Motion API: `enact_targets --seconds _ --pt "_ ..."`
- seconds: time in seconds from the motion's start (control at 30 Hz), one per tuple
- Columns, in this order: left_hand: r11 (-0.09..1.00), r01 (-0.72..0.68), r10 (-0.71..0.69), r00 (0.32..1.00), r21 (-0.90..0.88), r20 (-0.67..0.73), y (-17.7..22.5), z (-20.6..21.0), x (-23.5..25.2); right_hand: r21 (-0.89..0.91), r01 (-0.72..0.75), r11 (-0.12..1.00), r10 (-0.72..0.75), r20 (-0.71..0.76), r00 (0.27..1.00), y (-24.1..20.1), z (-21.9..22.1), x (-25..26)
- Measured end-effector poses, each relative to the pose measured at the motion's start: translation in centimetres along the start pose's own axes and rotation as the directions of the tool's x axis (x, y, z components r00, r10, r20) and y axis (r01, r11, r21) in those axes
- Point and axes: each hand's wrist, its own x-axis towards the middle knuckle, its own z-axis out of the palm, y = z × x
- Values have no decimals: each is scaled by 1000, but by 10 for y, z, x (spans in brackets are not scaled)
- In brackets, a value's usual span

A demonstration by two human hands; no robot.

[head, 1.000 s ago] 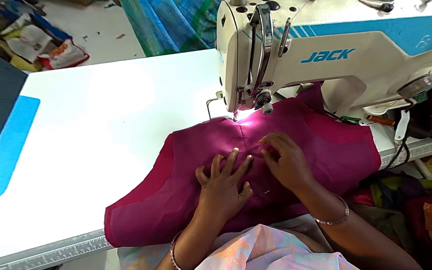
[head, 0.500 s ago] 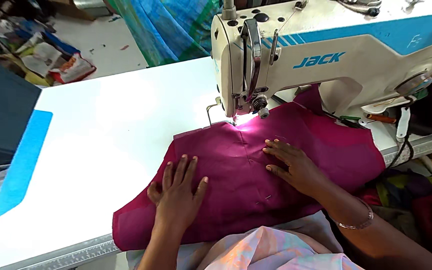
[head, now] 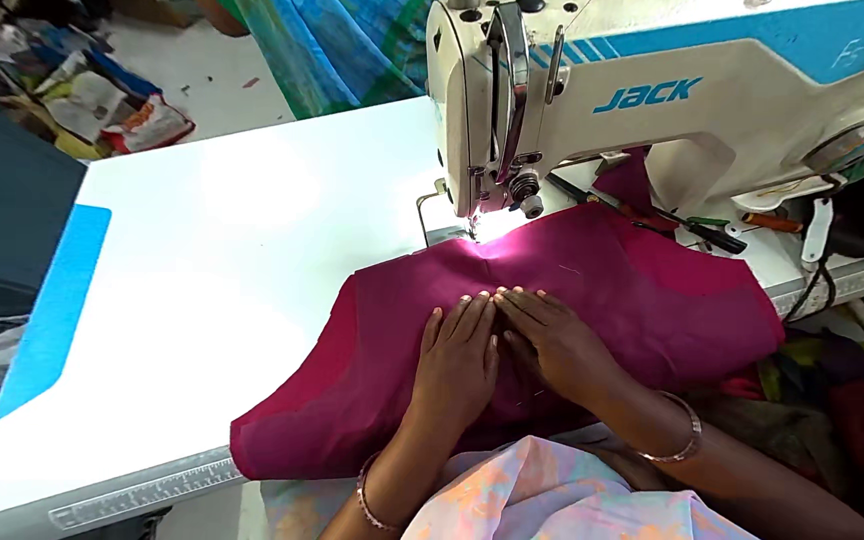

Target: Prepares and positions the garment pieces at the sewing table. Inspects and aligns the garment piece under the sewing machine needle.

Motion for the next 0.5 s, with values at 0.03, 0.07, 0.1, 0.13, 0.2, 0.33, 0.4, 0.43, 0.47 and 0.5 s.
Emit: enact_targets --seconds 0.03,0.07,0.1,0.13,0.2,0.33,0.4,0.43,0.47,0.5 --pt "999 23 -23 1000 25 11 -2 0 -3 -27 -33 999 33 19 999 3 -1 -1" --pt "997 54 -55 998 49 18 -5 -1 -6 -45 -68 997 69 39 997 6 -3 -1" --pt "993 91 -92 996 73 16 -7 -2 -9 -60 -108 992 111 63 992 9 -6 -2" --pt "988 127 -128 992 93 9 -9 -4 -11 -77 -144 987 151 84 985 11 -10 -2" --pt "975 192 -194 981 108 6 -11 -6 -13 -106 -187 977 200 120 973 16 -14 -2" --pt "962 242 -248 968 127 33 -7 -9 -18 -126 -205 970 223 143 964 12 -15 -9" --pt "959 252 -258 966 131 28 -3 -9 -25 -120 -206 971 222 137 965 9 -14 -16" --pt "957 257 -263 964 133 32 -1 -9 -29 -117 -207 971 223 140 965 8 -14 -20" --pt "957 261 -268 962 130 46 0 -10 -33 -117 -206 972 221 137 966 7 -14 -24" --pt "957 262 -270 961 127 51 0 -11 -36 -117 -207 971 222 133 966 7 -14 -28"
